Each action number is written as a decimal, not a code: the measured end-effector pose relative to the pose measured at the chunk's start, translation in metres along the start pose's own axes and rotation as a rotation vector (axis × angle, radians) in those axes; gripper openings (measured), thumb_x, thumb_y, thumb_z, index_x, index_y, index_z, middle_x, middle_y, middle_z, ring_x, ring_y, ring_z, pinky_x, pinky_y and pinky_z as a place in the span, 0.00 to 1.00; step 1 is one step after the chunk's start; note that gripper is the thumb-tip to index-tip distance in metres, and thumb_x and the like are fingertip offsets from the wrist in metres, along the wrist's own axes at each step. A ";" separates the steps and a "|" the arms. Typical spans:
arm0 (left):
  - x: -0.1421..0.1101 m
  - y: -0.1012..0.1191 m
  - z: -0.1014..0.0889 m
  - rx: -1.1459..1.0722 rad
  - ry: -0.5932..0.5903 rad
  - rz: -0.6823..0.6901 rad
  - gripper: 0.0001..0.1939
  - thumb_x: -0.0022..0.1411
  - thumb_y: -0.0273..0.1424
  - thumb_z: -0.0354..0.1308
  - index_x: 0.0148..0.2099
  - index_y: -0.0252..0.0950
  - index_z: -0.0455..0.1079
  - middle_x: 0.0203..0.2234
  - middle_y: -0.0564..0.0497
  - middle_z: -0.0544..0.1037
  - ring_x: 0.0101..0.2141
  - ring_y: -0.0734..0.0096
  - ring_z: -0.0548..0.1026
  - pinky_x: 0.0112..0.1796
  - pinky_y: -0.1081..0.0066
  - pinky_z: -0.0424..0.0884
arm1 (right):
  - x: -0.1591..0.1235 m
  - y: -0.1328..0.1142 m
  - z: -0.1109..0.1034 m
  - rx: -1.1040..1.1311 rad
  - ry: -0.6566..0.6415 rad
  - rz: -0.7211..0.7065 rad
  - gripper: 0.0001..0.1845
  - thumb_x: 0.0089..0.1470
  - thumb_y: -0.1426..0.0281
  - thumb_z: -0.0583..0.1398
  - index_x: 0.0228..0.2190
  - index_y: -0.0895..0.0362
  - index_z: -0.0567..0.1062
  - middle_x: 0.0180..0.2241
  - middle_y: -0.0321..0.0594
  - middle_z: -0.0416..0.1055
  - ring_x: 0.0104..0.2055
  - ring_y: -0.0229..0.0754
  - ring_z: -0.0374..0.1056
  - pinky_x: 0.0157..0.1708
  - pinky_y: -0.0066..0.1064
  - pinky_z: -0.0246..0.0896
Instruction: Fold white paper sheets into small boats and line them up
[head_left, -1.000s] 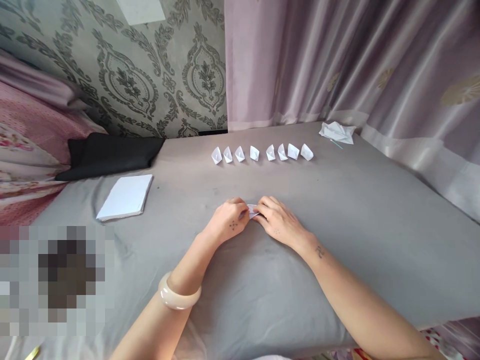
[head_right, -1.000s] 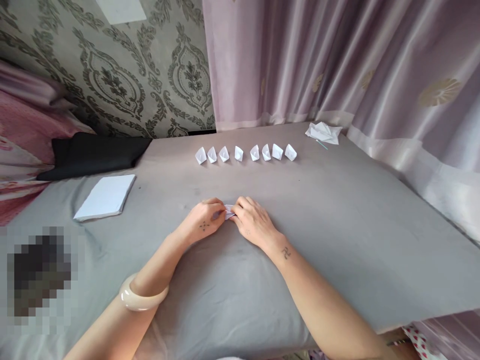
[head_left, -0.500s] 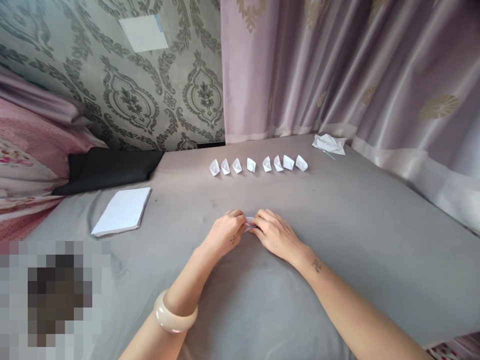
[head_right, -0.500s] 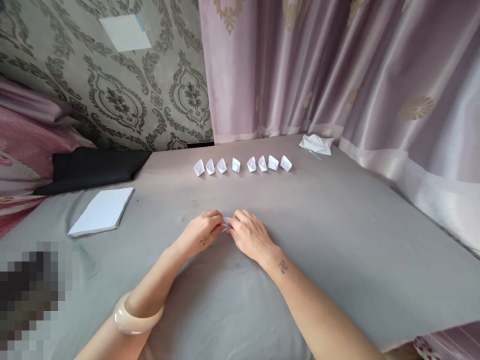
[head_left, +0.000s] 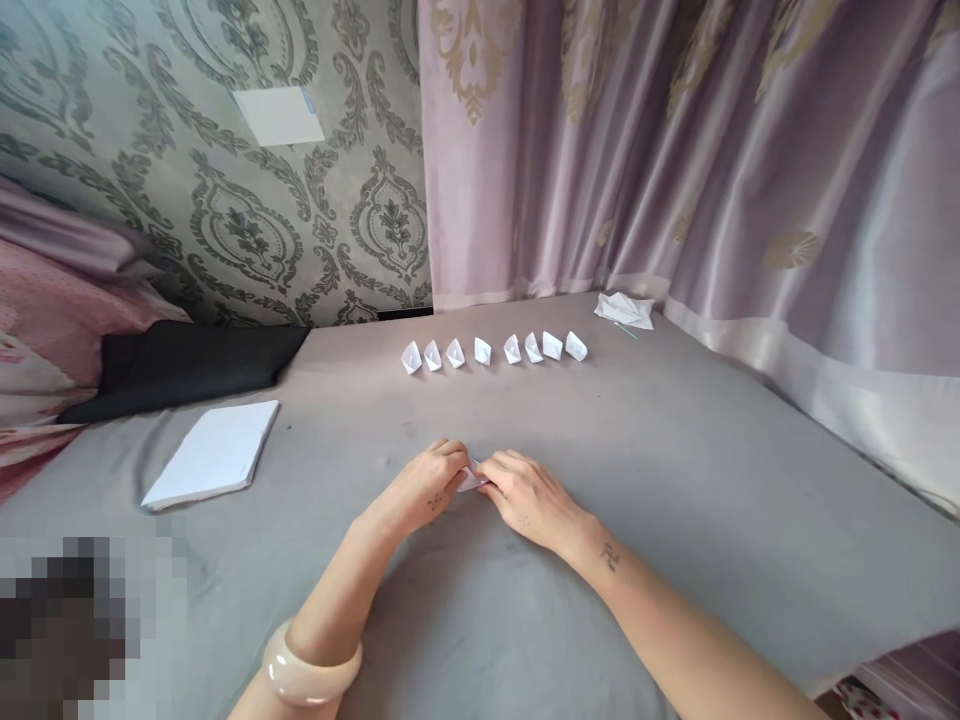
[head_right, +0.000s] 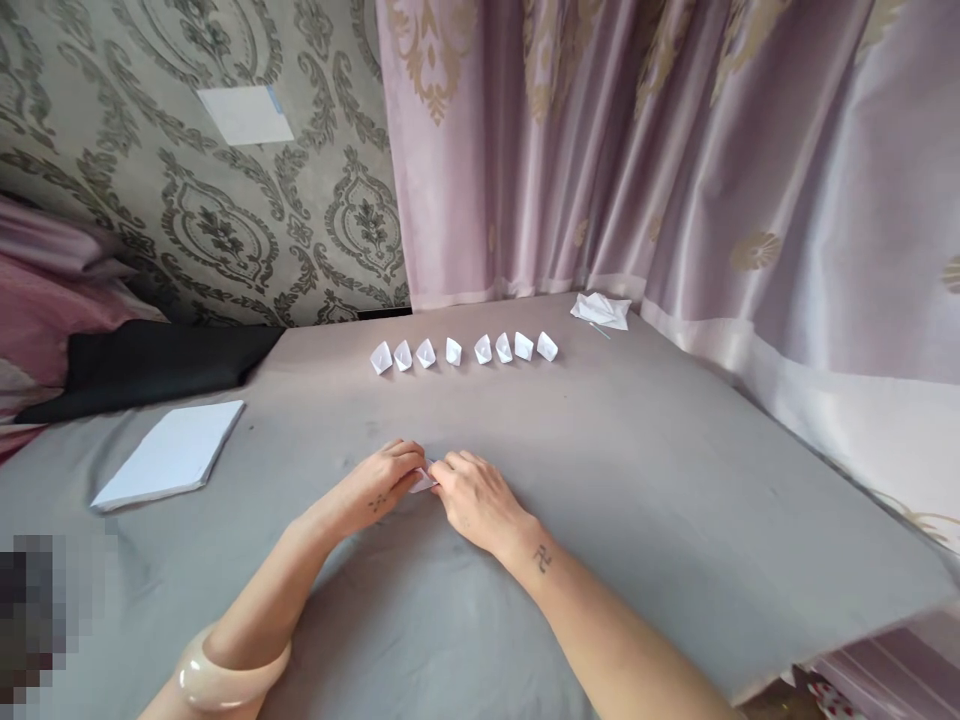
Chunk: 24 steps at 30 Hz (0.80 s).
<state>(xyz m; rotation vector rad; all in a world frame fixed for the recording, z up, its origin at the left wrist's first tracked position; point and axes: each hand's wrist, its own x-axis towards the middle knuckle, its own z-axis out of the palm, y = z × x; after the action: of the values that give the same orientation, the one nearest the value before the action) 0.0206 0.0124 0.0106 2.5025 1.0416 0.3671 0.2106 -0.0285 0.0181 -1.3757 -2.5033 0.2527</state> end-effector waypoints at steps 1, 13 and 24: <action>0.000 0.000 0.000 -0.004 0.003 0.005 0.13 0.66 0.24 0.42 0.38 0.36 0.68 0.37 0.46 0.72 0.39 0.65 0.68 0.40 0.68 0.67 | -0.001 0.001 -0.001 0.006 -0.002 -0.001 0.06 0.60 0.74 0.55 0.34 0.55 0.72 0.33 0.37 0.69 0.36 0.39 0.65 0.32 0.29 0.57; -0.002 -0.003 -0.004 -0.176 0.009 0.011 0.12 0.66 0.29 0.46 0.37 0.35 0.72 0.35 0.46 0.75 0.38 0.66 0.71 0.42 0.68 0.67 | -0.002 0.007 -0.002 0.009 -0.041 -0.065 0.12 0.62 0.69 0.54 0.29 0.56 0.75 0.30 0.38 0.69 0.34 0.37 0.66 0.32 0.27 0.56; -0.009 0.005 -0.008 -1.166 0.408 -0.487 0.25 0.61 0.46 0.54 0.50 0.31 0.68 0.42 0.41 0.76 0.43 0.62 0.76 0.46 0.62 0.72 | 0.004 -0.008 0.010 0.091 0.206 0.091 0.13 0.63 0.70 0.52 0.36 0.55 0.76 0.36 0.41 0.74 0.38 0.39 0.69 0.37 0.28 0.58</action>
<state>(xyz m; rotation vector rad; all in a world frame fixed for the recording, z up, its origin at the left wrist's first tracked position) 0.0145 0.0043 0.0188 1.1281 1.0729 0.9941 0.1993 -0.0300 0.0117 -1.4040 -2.2390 0.2284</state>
